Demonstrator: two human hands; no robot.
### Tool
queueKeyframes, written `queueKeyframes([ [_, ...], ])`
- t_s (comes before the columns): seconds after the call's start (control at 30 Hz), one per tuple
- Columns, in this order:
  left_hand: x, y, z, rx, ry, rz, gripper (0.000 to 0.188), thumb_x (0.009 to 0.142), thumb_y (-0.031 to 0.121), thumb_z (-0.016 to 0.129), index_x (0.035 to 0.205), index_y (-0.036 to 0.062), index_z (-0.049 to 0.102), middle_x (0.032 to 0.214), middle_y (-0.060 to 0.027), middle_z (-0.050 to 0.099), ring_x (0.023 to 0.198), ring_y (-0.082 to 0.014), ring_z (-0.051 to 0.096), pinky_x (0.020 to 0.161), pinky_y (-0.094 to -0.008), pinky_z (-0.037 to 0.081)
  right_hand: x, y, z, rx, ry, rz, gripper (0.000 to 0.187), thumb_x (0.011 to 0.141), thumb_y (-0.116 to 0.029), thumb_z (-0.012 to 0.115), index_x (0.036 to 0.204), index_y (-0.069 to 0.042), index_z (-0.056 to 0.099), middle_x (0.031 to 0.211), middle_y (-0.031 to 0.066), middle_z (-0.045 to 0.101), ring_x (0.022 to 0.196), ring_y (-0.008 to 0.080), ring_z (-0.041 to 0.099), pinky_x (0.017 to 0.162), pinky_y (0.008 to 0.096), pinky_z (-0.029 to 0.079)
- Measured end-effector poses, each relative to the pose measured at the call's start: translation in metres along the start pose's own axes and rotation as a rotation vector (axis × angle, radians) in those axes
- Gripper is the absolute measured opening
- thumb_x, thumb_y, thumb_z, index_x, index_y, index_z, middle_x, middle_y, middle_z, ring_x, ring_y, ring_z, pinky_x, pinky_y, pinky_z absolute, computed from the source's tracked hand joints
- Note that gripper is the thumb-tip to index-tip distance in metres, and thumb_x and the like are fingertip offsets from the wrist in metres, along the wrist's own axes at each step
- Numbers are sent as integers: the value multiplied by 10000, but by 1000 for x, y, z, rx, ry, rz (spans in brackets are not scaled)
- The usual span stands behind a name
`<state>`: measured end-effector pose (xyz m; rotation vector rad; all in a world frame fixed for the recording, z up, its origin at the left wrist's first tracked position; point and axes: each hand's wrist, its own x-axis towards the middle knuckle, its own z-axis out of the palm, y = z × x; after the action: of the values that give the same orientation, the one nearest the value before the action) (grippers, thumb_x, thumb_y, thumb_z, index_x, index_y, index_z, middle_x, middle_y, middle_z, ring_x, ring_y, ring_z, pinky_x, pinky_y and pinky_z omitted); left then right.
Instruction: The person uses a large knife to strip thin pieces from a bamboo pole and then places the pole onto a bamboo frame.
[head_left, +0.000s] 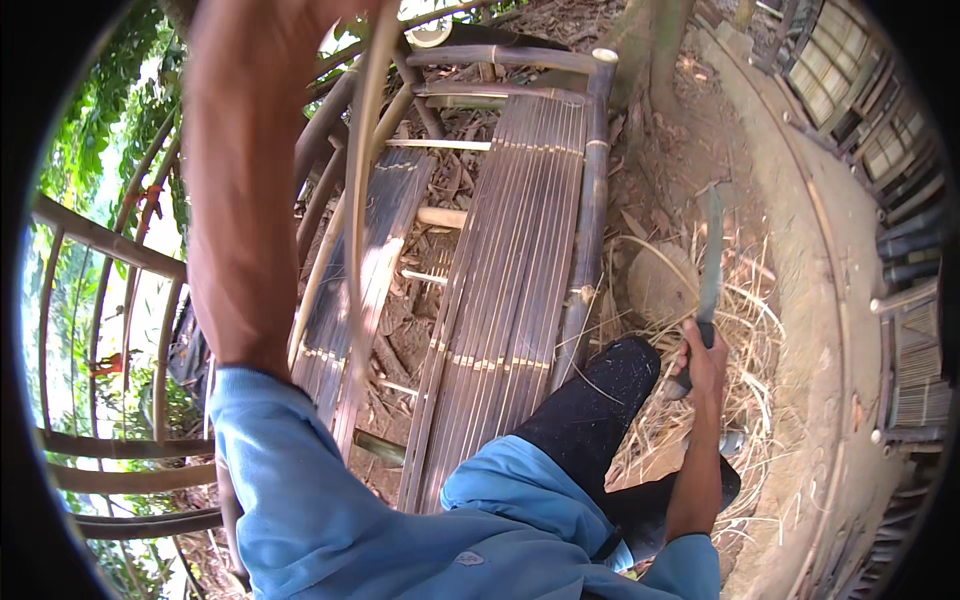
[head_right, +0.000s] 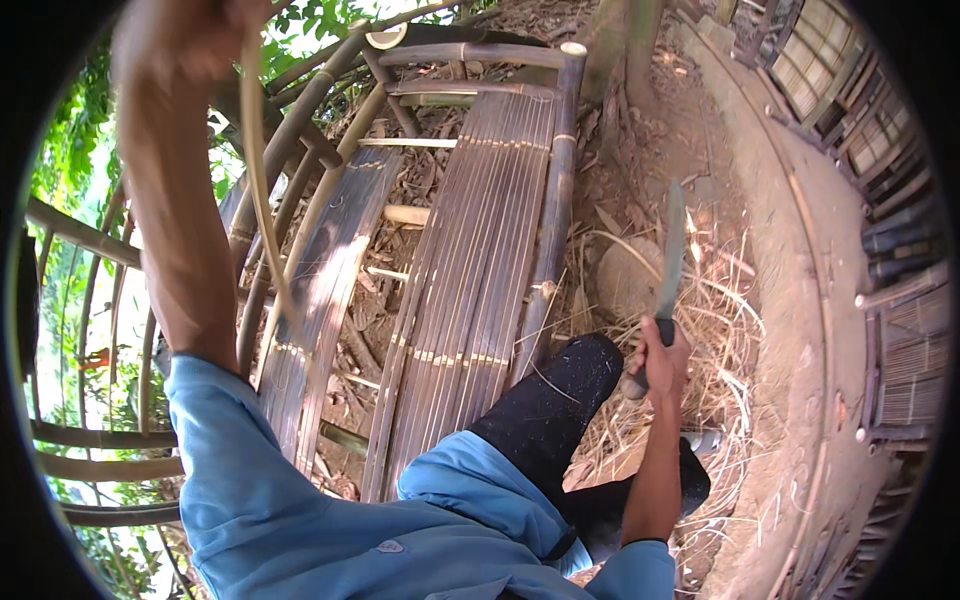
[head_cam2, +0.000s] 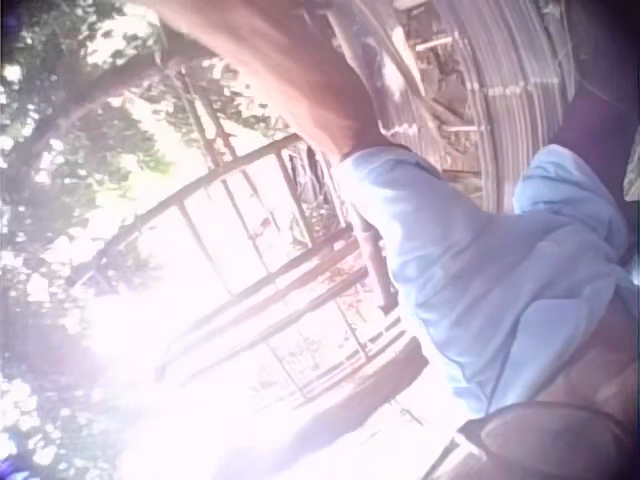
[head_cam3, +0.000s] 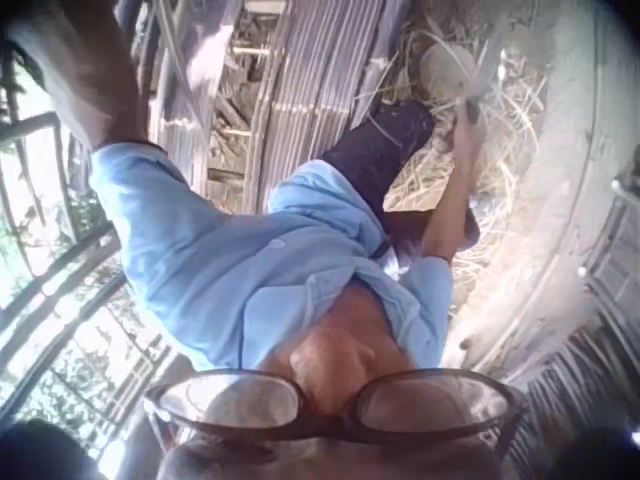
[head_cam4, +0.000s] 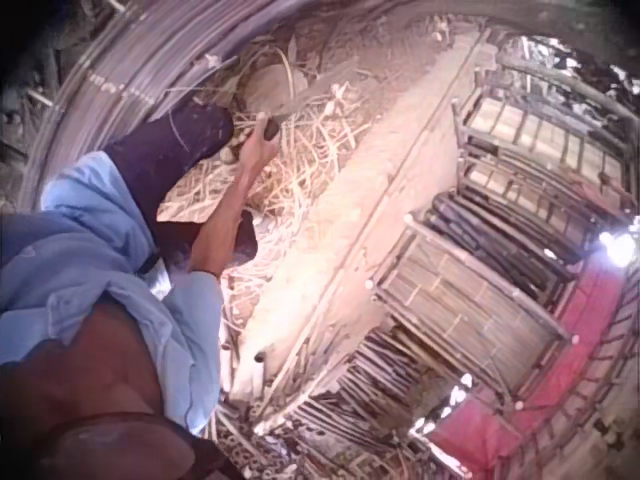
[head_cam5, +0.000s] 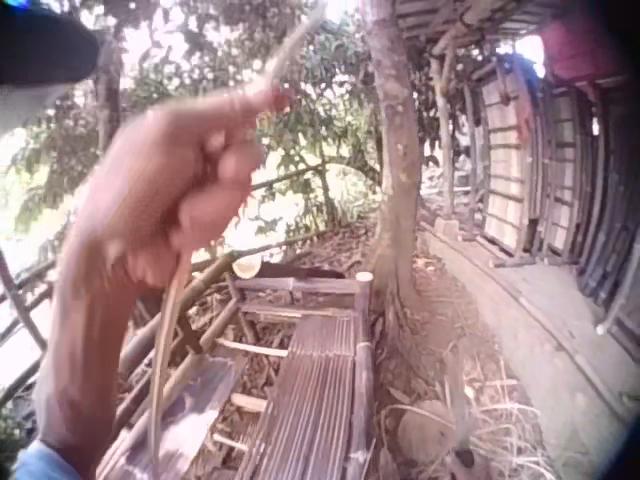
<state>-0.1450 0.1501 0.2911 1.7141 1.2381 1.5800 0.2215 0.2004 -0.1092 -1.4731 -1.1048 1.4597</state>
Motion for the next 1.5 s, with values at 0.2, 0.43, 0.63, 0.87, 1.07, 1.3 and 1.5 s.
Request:
queueKeyframes([
  [0.2,-137,-166,-24,411,153,-360,369,1013,301,657,1222,2,713,637,46,512,563,-67,457,478,-278,328,-9,-32,70,39,-148,-108,263,944,-230,754,988,-61,557,674,8,564,480,84,522,411,259,463],
  [0.43,-318,-273,-42,602,220,-714,352,1030,288,606,1253,33,705,591,-37,629,482,-104,552,389,-317,397,-13,0,161,-201,-254,-150,291,926,-275,771,1024,-44,623,727,21,629,566,95,589,482,280,497],
  [0.63,-409,-294,-15,499,317,-760,370,1019,320,625,1124,-20,727,637,-96,647,494,-125,559,421,-357,427,-12,16,220,-212,-308,-31,442,914,-432,771,1027,-22,648,743,36,646,605,107,636,505,274,534],
  [0.87,-457,-191,25,67,323,-1049,416,984,386,642,773,32,587,582,20,429,569,-98,425,517,-310,325,37,-1,241,-170,-115,-158,480,928,-466,738,1063,-19,630,832,79,694,636,171,664,550,328,543],
  [1.07,-481,-167,18,-78,388,-1095,329,1007,339,639,776,107,602,543,46,434,498,-62,430,417,-274,282,88,-30,141,-665,268,-508,469,868,-382,772,1220,-93,659,904,139,730,806,282,718,713,429,552],
  [1.3,-552,-201,18,-369,355,-1290,319,1021,422,627,941,113,632,624,53,482,493,-77,414,429,-269,296,88,-59,89,-837,231,-877,266,860,-232,747,1045,-81,629,832,167,702,717,381,701,615,454,540],
  [1.5,-483,-182,36,185,241,-1090,340,1011,428,630,969,91,645,624,42,476,513,-88,420,450,-285,308,129,-79,94,-1014,83,-1202,279,802,-162,749,1017,-83,589,849,133,685,689,312,686,563,451,526],
])
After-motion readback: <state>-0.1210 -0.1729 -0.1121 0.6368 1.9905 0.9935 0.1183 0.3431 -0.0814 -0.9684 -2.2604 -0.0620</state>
